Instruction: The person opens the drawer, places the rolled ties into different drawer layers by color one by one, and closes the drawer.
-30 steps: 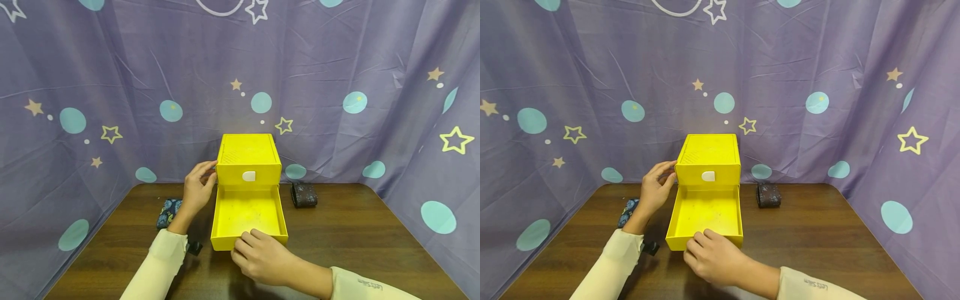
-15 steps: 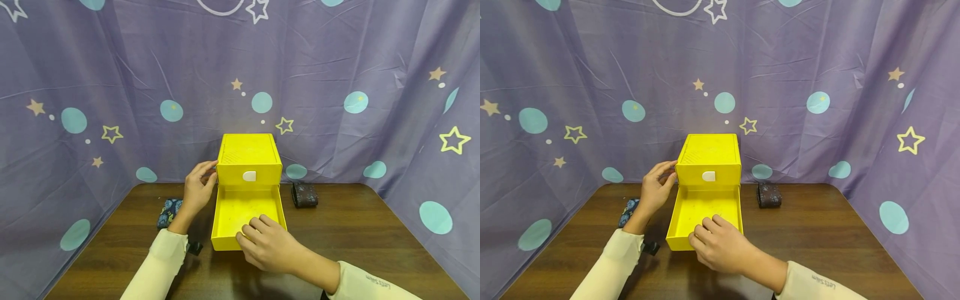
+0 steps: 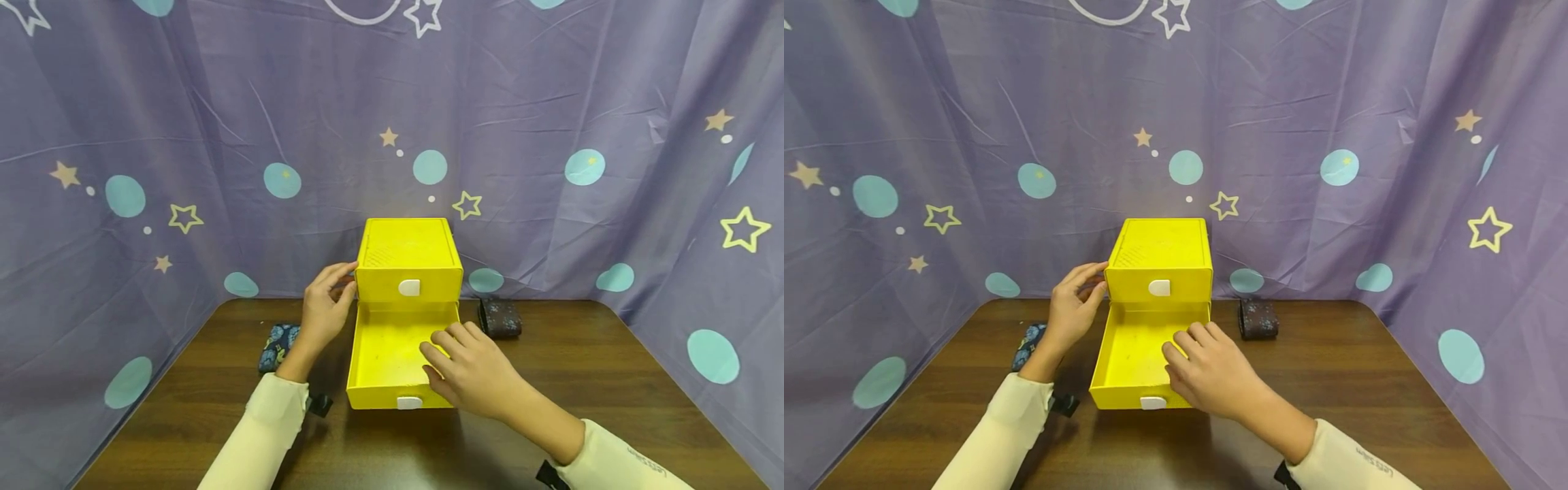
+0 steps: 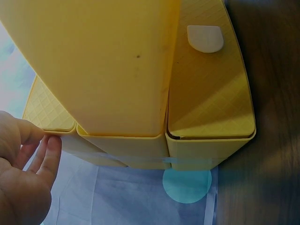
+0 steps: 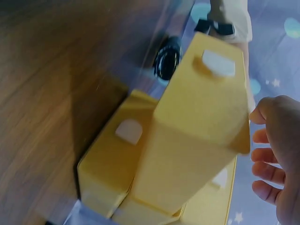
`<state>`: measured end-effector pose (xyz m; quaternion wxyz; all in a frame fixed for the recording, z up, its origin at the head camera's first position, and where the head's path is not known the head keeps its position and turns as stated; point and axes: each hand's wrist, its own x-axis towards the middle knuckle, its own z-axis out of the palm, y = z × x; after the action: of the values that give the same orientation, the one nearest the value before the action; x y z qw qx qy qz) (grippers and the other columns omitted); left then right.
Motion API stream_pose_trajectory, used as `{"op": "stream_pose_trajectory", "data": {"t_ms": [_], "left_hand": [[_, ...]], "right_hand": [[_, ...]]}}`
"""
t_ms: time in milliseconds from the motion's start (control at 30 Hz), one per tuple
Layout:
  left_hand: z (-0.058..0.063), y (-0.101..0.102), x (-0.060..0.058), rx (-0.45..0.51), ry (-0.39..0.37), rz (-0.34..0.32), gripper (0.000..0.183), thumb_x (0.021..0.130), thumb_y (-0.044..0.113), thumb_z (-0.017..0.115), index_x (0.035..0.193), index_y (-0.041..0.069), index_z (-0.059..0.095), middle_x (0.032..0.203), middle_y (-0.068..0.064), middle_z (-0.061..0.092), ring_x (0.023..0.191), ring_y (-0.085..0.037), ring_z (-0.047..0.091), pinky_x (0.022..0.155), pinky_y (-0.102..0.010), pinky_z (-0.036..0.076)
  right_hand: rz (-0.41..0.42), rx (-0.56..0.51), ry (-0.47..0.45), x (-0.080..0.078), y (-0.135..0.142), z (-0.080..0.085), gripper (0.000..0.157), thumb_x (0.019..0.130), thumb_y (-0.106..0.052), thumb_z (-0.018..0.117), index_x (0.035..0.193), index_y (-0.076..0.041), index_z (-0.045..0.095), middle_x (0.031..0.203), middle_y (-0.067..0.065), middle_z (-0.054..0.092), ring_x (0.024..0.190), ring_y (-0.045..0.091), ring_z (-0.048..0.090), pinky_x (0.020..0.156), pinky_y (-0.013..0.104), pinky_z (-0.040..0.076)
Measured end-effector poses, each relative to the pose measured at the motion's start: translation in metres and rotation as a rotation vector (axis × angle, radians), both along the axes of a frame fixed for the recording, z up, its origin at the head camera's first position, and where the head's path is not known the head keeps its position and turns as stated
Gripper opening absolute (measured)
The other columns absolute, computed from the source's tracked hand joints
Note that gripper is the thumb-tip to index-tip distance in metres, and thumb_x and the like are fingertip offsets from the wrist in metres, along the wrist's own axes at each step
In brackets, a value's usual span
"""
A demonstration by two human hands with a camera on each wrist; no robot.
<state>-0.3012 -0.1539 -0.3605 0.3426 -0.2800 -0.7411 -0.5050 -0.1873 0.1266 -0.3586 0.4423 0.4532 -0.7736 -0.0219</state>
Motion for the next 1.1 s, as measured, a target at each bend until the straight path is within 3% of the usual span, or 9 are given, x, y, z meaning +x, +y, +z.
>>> {"op": "stream_pose_trajectory", "data": {"t_ms": [133, 367, 600, 767, 1100], "left_hand": [[0.0, 0.0, -0.001, 0.008, 0.002, -0.009, 0.036, 0.097, -0.006, 0.065, 0.131, 0.002, 0.069, 0.127, -0.015, 0.064, 0.106, -0.03, 0.068, 0.087, -0.04, 0.062], [0.001, 0.003, 0.0, 0.016, 0.015, 0.013, 0.036, 0.094, -0.014, 0.063, 0.129, -0.007, 0.067, 0.126, -0.025, 0.063, 0.105, -0.04, 0.067, 0.085, -0.05, 0.061], [0.018, 0.01, 0.02, 0.02, 0.018, 0.008, 0.034, 0.093, -0.019, 0.061, 0.127, -0.014, 0.065, 0.123, -0.03, 0.062, 0.103, -0.043, 0.066, 0.084, -0.054, 0.061], [0.02, 0.009, 0.026, 0.002, 0.027, 0.014, 0.034, 0.093, -0.018, 0.061, 0.126, -0.013, 0.066, 0.122, -0.029, 0.063, 0.102, -0.041, 0.067, 0.081, -0.054, 0.061], [0.021, 0.01, 0.027, -0.016, 0.027, 0.014, 0.034, 0.094, -0.016, 0.061, 0.128, -0.012, 0.065, 0.124, -0.027, 0.063, 0.103, -0.04, 0.067, 0.081, -0.051, 0.062]], "right_hand": [[-0.035, -0.03, -0.029, -0.006, 0.017, 0.001, 0.03, 0.1, -0.028, 0.051, 0.108, -0.006, 0.071, 0.096, 0.007, 0.065, 0.082, 0.026, 0.056, 0.066, 0.036, 0.047], [-0.084, -0.094, -0.088, -0.021, 0.046, 0.004, 0.026, 0.089, -0.02, 0.064, 0.108, -0.003, 0.07, 0.097, 0.009, 0.065, 0.081, 0.029, 0.055, 0.063, 0.038, 0.046], [-0.16, -0.146, -0.122, -0.04, 0.069, 0.001, 0.026, 0.087, -0.019, 0.068, 0.108, -0.003, 0.071, 0.099, 0.011, 0.066, 0.08, 0.029, 0.055, 0.062, 0.039, 0.046], [-0.226, -0.132, -0.161, -0.058, 0.083, -0.008, 0.03, 0.084, -0.016, 0.073, 0.11, -0.001, 0.07, 0.101, 0.014, 0.066, 0.079, 0.031, 0.054, 0.064, 0.041, 0.048], [-0.372, -0.044, -0.373, -0.088, 0.107, -0.022, 0.046, 0.084, -0.018, 0.081, 0.124, 0.0, 0.067, 0.114, 0.02, 0.064, 0.093, 0.037, 0.057, 0.078, 0.05, 0.053]]}}
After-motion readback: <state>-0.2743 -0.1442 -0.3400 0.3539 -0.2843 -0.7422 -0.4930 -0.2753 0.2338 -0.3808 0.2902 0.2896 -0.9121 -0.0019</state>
